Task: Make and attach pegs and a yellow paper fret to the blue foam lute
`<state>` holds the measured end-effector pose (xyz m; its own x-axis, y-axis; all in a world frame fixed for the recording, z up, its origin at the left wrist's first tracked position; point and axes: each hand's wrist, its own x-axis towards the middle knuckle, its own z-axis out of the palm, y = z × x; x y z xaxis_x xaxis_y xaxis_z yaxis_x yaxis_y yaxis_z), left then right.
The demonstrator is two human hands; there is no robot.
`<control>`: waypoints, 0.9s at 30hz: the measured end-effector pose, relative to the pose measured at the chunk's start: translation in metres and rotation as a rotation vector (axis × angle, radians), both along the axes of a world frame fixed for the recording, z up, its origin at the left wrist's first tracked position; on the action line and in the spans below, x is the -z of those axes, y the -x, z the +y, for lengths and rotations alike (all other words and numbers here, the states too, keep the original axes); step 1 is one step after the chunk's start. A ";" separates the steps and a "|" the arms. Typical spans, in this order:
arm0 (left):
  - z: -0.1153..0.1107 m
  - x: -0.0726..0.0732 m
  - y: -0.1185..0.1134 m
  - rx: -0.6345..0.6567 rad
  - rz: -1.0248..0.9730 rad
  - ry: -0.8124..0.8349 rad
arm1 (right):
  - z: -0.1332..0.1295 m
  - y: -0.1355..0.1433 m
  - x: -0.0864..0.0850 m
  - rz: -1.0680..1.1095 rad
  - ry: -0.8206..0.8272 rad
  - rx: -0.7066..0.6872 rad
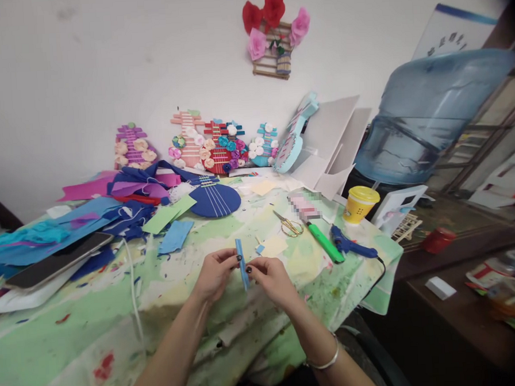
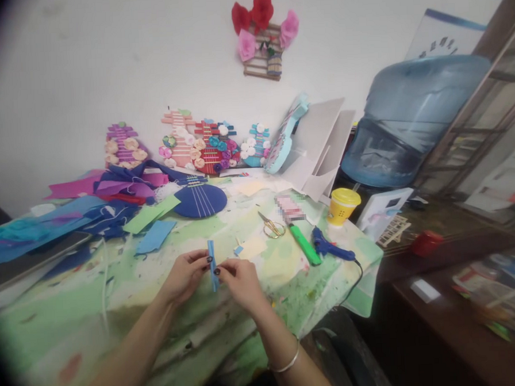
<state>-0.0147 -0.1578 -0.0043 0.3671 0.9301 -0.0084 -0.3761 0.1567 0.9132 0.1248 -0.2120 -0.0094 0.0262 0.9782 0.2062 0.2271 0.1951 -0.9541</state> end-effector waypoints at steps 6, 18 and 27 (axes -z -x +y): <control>0.007 0.003 0.008 -0.106 -0.024 0.022 | -0.020 -0.106 -0.031 -0.634 -0.105 0.619; 0.046 0.008 -0.001 -0.172 -0.021 0.012 | -0.029 -0.229 -0.005 -1.327 0.509 0.615; 0.090 -0.002 -0.005 -0.135 0.070 -0.098 | -0.052 -0.250 -0.013 -1.196 0.249 0.705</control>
